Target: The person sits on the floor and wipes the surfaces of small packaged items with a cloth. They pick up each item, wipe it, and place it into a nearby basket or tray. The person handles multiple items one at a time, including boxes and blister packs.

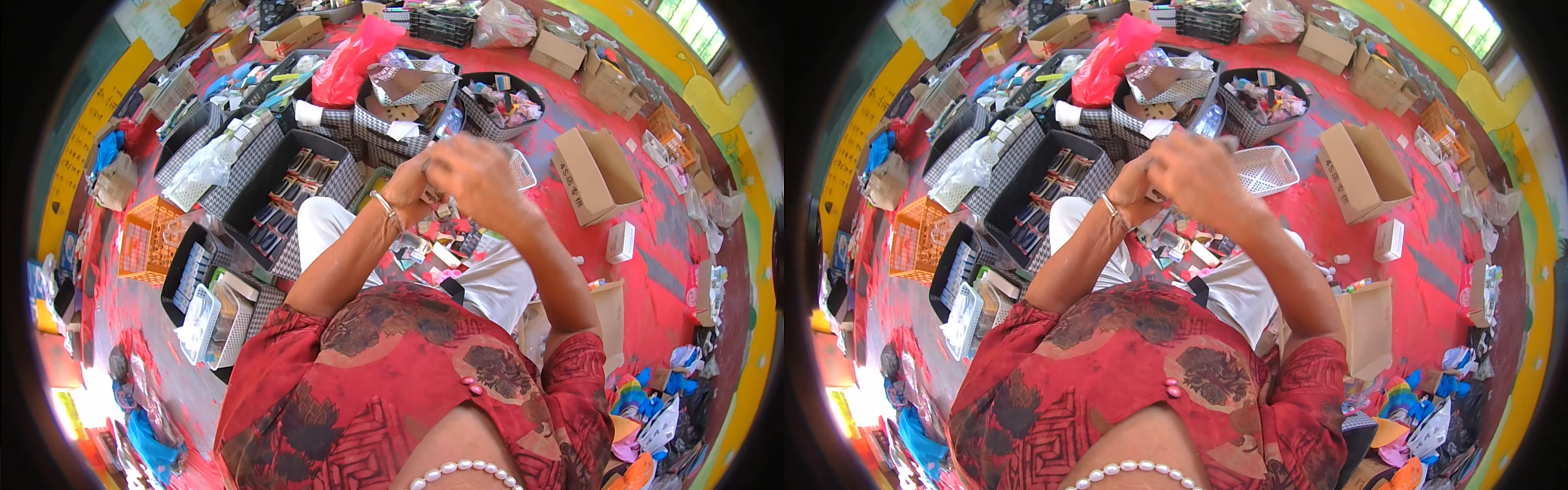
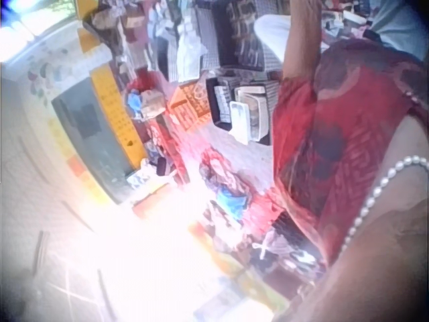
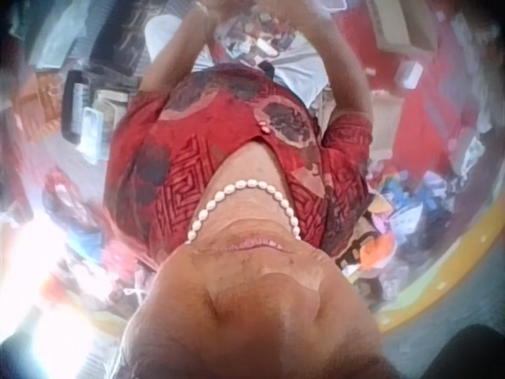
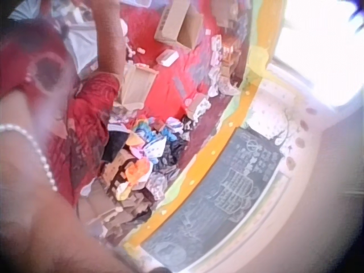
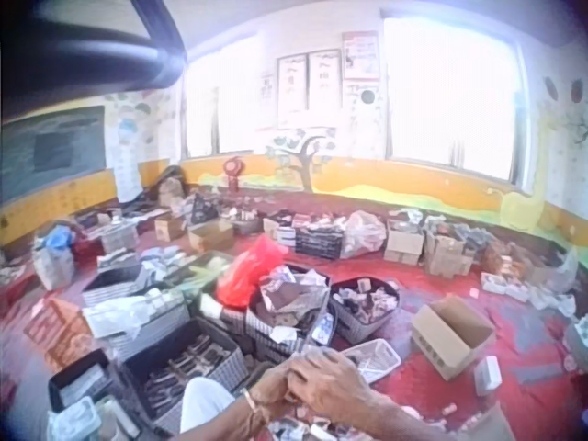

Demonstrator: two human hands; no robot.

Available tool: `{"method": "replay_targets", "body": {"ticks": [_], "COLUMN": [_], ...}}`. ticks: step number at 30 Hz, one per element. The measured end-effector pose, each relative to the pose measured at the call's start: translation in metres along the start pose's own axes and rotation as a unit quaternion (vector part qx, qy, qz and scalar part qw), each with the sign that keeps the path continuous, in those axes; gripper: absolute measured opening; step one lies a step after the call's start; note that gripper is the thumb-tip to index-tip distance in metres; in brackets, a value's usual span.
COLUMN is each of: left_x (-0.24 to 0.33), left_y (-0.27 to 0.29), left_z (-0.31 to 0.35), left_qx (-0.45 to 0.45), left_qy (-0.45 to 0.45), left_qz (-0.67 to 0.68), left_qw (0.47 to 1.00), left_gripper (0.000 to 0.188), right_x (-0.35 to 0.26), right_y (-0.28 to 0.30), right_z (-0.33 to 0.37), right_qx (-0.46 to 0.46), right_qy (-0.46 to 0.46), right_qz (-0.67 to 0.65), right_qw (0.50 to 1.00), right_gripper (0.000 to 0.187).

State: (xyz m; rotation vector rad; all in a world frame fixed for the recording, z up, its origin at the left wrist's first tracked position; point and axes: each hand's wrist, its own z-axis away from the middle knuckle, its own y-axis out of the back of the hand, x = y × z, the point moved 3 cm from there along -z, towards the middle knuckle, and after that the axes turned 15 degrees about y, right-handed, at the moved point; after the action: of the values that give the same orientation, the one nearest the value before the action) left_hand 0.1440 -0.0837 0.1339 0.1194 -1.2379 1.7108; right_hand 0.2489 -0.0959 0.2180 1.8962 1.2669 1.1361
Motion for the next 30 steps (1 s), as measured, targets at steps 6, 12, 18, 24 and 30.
{"method": "replay_targets", "body": {"ticks": [6,12,18,24,30], "left_x": [0.011,0.004,0.001,0.012,0.006], "left_y": [0.017,0.014,0.011,0.026,0.023], "left_z": [-0.01,-0.008,-0.005,0.001,-0.01], "left_qx": [-0.256,-0.291,-0.161,-0.132,-0.11], "left_qy": [-0.013,-0.002,-0.103,-0.179,-0.185], "left_qz": [0.015,0.114,-0.086,-0.122,-0.123], "left_qw": [0.966,0.95,0.978,0.967,0.969], "left_gripper": [0.047,0.053,0.043,0.048,0.036], "right_x": [0.021,0.053,0.035,0.067,0.043], "right_y": [-0.001,0.014,0.001,-0.01,-0.014], "right_z": [0.019,0.052,0.029,0.067,0.044], "right_qx": [0.071,0.329,0.147,0.134,0.259], "right_qy": [-0.115,-0.369,-0.176,-0.433,-0.347], "right_qz": [0.016,-0.061,-0.122,-0.103,-0.138], "right_qw": [0.991,0.867,0.966,0.885,0.891], "right_gripper": [0.008,0.014,0.014,0.016,0.017]}}
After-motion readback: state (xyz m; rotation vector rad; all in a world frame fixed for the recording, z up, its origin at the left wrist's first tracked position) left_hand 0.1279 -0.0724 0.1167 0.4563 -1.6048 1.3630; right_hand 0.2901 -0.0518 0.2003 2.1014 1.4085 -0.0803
